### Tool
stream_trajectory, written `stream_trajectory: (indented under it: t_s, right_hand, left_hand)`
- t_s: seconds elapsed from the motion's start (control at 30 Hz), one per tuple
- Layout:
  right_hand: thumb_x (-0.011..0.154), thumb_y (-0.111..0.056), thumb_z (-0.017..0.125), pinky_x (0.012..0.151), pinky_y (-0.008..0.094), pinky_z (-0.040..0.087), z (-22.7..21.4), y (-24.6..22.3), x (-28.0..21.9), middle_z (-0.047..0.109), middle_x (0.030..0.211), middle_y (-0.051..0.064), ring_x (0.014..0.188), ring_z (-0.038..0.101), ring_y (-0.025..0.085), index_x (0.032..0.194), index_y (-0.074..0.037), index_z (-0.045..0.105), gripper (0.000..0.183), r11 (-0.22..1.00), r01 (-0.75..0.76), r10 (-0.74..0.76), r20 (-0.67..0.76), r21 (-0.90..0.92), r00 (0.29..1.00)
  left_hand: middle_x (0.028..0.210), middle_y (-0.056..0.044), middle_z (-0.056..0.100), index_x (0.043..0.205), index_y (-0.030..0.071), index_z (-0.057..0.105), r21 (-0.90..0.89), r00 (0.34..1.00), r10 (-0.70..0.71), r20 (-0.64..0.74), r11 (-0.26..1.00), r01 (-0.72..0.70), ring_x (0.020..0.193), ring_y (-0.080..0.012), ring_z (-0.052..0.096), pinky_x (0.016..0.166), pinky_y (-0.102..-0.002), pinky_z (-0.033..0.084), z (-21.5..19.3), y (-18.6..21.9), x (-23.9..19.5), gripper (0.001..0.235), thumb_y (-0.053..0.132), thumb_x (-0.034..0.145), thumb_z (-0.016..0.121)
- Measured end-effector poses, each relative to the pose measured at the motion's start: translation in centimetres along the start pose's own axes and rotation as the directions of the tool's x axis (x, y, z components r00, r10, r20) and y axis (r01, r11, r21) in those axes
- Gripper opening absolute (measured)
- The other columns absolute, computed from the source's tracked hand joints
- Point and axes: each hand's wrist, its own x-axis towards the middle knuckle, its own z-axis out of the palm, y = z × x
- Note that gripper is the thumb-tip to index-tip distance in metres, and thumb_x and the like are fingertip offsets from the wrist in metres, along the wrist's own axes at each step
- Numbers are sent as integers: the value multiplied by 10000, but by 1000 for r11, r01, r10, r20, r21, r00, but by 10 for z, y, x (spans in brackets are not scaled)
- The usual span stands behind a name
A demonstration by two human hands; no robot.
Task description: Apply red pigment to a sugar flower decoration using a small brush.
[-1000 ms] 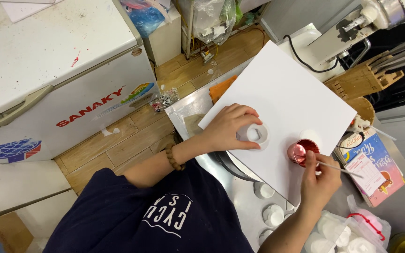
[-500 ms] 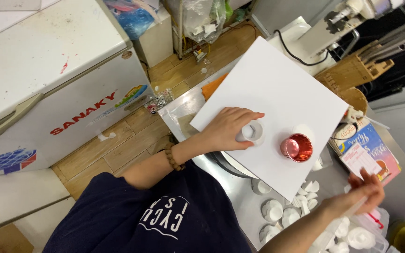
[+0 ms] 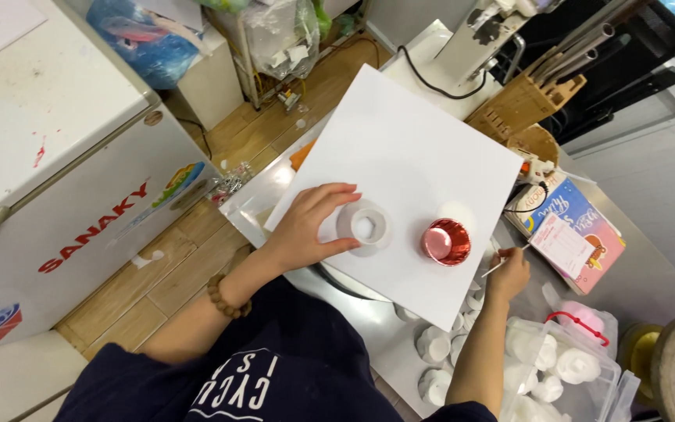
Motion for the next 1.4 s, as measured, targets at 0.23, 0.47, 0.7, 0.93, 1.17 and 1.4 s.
stream_trajectory:
  t_s: [0.23, 0.47, 0.7, 0.93, 1.17, 1.4]
  right_hand:
    - [857, -155, 781, 787, 450, 450, -6, 9, 31, 666, 850, 61, 929, 640, 278, 939, -159, 654, 151, 956, 176, -145, 143, -236, 979]
    - [834, -232, 815, 811, 433, 433, -13, -9, 66, 695, 866, 58, 984, 652, 267, 936, -121, 614, 251, 927, 347, -307, 245, -140, 920]
    - [799, -174, 800, 844, 418, 473, -18, 0, 72, 679, 915, 81, 948, 635, 297, 968, -138, 652, 228, 937, 350, -318, 390, -13, 864]
    - [656, -149, 823, 878, 399, 470, -36, 7, 85, 707, 882, 26, 1041, 638, 245, 975, -144, 639, 368, 910, 412, -308, 606, -37, 733]
    - [695, -130, 823, 861, 394, 454, -13, 6, 85, 719, 904, -45, 1012, 628, 203, 1003, -158, 622, 369, 844, 537, -439, 583, 6, 683]
    - [642, -174, 841, 861, 400, 417, -15, -10, 95, 729, 898, -24, 1026, 609, 210, 1012, -148, 629, 428, 822, 569, -422, 670, 0, 611]
  left_hand:
    - [1452, -49, 572, 1347, 119, 622, 51, 1000, 1, 11, 999, -2, 1355, -278, 524, 1144, -443, 385, 2, 2, 6, 623, 373, 817, 828]
    - [1433, -42, 577, 1320, 134, 629, 119, 1000, -7, 25, 993, 4, 1330, -275, 522, 1160, -467, 361, 5, 2, 12, 601, 419, 823, 811]
    - [1407, -22, 597, 1294, 140, 643, 168, 999, 4, 39, 986, -11, 1274, -219, 576, 1157, -463, 366, 8, 3, 15, 567, 431, 831, 794]
    - [1392, -26, 608, 1281, 135, 650, 175, 999, 14, 45, 984, -21, 1257, -213, 584, 1151, -455, 370, 8, 3, 17, 549, 415, 831, 793]
    - [1381, -26, 613, 1284, 138, 645, 212, 999, 6, 52, 977, -16, 1250, -214, 587, 1144, -456, 372, 10, 4, 20, 560, 413, 819, 791]
    - [1367, -25, 621, 1293, 139, 640, 229, 999, -2, 47, 973, -8, 1247, -211, 590, 1148, -457, 370, 12, 4, 19, 565, 421, 826, 788]
